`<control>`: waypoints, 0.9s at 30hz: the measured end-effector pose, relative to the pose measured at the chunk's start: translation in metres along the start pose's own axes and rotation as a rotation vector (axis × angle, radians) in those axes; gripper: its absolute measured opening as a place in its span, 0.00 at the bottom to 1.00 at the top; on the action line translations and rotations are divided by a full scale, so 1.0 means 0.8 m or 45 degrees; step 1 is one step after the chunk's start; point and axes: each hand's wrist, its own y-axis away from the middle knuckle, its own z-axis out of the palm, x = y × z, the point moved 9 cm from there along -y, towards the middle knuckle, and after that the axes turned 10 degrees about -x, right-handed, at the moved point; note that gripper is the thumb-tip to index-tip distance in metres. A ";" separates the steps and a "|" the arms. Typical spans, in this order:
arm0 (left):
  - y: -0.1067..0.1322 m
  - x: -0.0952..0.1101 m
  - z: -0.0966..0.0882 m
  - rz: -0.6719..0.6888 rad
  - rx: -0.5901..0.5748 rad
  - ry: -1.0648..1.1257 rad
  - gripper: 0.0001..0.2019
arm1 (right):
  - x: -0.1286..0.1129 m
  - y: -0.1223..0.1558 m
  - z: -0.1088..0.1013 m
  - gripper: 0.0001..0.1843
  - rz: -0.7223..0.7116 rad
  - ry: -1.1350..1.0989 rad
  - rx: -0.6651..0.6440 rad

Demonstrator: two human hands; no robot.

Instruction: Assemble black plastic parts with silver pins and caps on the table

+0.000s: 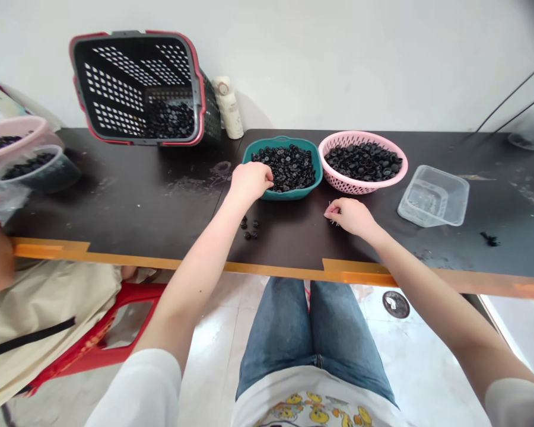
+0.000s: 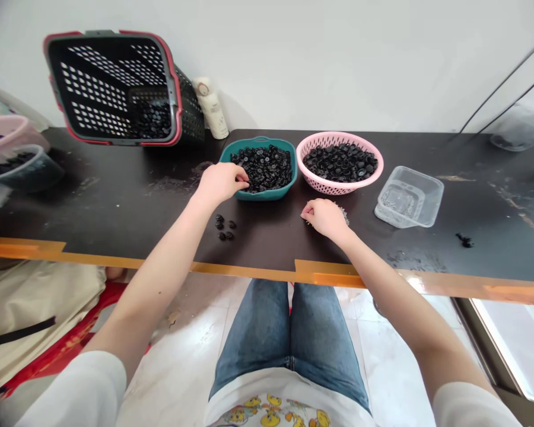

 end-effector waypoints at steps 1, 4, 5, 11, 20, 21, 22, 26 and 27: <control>-0.014 -0.002 0.007 -0.031 -0.074 -0.003 0.04 | -0.001 0.000 -0.002 0.05 -0.006 -0.028 0.009; -0.038 -0.008 0.020 -0.102 -0.210 0.021 0.07 | -0.003 0.007 -0.009 0.04 -0.025 -0.152 0.066; -0.042 -0.008 0.022 -0.105 -0.237 0.027 0.07 | -0.002 0.012 -0.010 0.04 -0.024 -0.211 0.082; -0.009 0.014 -0.009 0.049 0.025 0.213 0.02 | 0.006 0.066 -0.009 0.15 -0.006 -0.671 0.188; 0.156 0.114 0.048 0.386 0.038 1.696 0.14 | -0.044 0.175 -0.018 0.06 -0.136 -1.464 0.566; 0.170 0.122 0.059 0.395 0.054 1.808 0.14 | -0.059 0.185 -0.024 0.03 -0.214 -1.421 0.592; 0.181 0.127 0.069 0.390 0.067 1.897 0.14 | -0.073 0.194 -0.027 0.01 -0.276 -1.366 0.589; 0.208 0.136 0.095 0.320 0.145 2.077 0.14 | -0.114 0.208 -0.025 0.04 -0.387 -1.140 0.441; 0.212 0.137 0.099 0.304 0.158 2.090 0.14 | -0.119 0.209 -0.024 0.05 -0.401 -1.098 0.410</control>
